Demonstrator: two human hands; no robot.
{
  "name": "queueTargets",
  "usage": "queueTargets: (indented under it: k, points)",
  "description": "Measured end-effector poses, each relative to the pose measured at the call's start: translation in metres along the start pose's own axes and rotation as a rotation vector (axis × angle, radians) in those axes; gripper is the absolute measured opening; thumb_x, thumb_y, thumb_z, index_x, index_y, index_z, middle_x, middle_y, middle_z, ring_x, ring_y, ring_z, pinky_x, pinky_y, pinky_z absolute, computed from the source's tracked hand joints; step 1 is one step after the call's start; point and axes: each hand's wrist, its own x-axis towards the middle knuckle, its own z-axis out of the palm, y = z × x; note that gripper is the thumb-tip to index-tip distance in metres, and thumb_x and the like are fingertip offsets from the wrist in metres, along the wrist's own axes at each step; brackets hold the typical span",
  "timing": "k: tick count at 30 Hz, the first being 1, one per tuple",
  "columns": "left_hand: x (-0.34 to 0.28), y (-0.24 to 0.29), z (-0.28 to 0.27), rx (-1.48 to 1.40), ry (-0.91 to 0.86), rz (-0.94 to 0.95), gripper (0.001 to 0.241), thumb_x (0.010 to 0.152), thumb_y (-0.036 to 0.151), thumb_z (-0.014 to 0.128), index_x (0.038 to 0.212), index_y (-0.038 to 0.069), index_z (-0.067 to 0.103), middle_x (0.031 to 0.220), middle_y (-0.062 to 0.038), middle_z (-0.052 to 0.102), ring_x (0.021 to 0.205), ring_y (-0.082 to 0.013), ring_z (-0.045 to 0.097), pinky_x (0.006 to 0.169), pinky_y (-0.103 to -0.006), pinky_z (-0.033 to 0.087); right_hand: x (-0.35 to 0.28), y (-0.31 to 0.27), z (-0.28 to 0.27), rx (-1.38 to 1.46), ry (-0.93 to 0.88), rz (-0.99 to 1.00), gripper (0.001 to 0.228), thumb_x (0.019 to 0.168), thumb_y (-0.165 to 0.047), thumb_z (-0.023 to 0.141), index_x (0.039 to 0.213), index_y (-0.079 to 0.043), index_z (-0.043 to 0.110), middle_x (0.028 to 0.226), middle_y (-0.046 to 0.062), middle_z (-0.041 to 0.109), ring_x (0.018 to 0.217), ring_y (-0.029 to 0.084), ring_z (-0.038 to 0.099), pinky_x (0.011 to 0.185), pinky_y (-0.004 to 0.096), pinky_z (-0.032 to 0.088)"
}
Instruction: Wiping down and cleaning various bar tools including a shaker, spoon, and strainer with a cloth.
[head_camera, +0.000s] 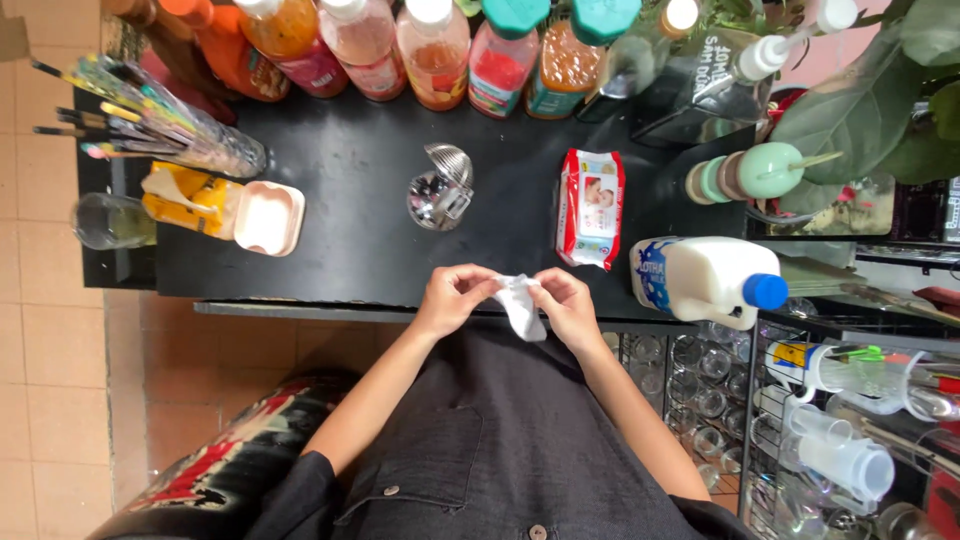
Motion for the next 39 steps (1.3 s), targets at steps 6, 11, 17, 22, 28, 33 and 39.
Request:
queueTargets:
  k: [6, 11, 17, 22, 28, 33, 39]
  points:
    - [0.000, -0.012, 0.021, -0.176, 0.109, 0.032, 0.019, 0.095, 0.016, 0.073, 0.110, 0.005, 0.074, 0.089, 0.004, 0.073, 0.078, -0.0009, 0.063, 0.071, -0.0205, 0.051, -0.015, 0.025, -0.019, 0.470, 0.067, 0.129, 0.023, 0.108, -0.023, 0.059, 0.111, -0.003, 0.071, 0.089, -0.003, 0.065, 0.076, 0.004, 0.054, 0.071, 0.023, 0.047]
    - [-0.012, -0.023, 0.045, -0.019, 0.014, 0.017, 0.022, 0.092, 0.012, 0.076, 0.109, 0.001, 0.068, 0.093, 0.001, 0.070, 0.081, -0.0041, 0.063, 0.073, -0.0231, 0.053, -0.012, 0.016, -0.013, 0.161, 0.147, 0.145, 0.028, 0.108, -0.024, 0.054, 0.114, -0.002, 0.070, 0.097, 0.002, 0.069, 0.082, 0.006, 0.057, 0.073, 0.024, 0.047]
    - [-0.024, -0.050, 0.025, -0.225, 0.029, -0.009, 0.016, 0.096, 0.010, 0.071, 0.108, 0.000, 0.072, 0.096, -0.001, 0.075, 0.086, -0.0062, 0.067, 0.078, -0.0244, 0.054, -0.006, 0.044, -0.020, 0.289, -0.074, 0.023, 0.028, 0.116, -0.022, 0.055, 0.112, 0.002, 0.068, 0.122, 0.005, 0.069, 0.097, 0.010, 0.062, 0.083, 0.028, 0.049]
    - [-0.029, -0.045, -0.009, -0.312, -0.114, 0.038, 0.016, 0.096, 0.007, 0.067, 0.110, -0.001, 0.070, 0.100, 0.000, 0.074, 0.091, -0.0074, 0.069, 0.083, -0.0271, 0.056, 0.001, -0.048, 0.062, -0.155, -0.212, -0.088, 0.060, 0.084, -0.009, 0.076, 0.138, -0.003, 0.050, 0.133, 0.005, 0.059, 0.119, 0.010, 0.058, 0.101, 0.029, 0.046]
    - [-0.033, -0.055, -0.057, 0.090, -0.117, 0.023, 0.020, 0.100, 0.011, 0.059, 0.111, -0.001, 0.069, 0.095, -0.004, 0.075, 0.085, -0.0076, 0.068, 0.078, -0.0270, 0.057, 0.009, 0.021, 0.091, -0.312, -0.132, -0.037, 0.041, 0.077, 0.002, 0.074, 0.117, -0.002, 0.065, 0.105, 0.004, 0.072, 0.099, 0.012, 0.068, 0.088, 0.030, 0.055]
    - [-0.040, -0.037, -0.099, 0.003, -0.035, -0.072, 0.025, 0.097, 0.019, 0.071, 0.112, 0.000, 0.067, 0.096, -0.003, 0.074, 0.081, -0.0068, 0.069, 0.071, -0.0265, 0.056, 0.014, 0.036, 0.143, -0.492, 0.097, -0.025, 0.019, 0.089, 0.001, 0.069, 0.107, -0.003, 0.070, 0.087, 0.001, 0.073, 0.078, 0.009, 0.068, 0.074, 0.027, 0.055]
    - [-0.032, -0.059, -0.153, -0.047, -0.093, -0.008, 0.022, 0.095, 0.016, 0.073, 0.109, -0.001, 0.073, 0.093, -0.002, 0.076, 0.079, -0.0070, 0.068, 0.073, -0.0255, 0.057, 0.010, 0.060, 0.167, 0.012, 0.234, -0.093, 0.002, 0.103, -0.004, 0.066, 0.101, -0.006, 0.065, 0.096, -0.004, 0.067, 0.090, 0.005, 0.062, 0.082, 0.023, 0.050]
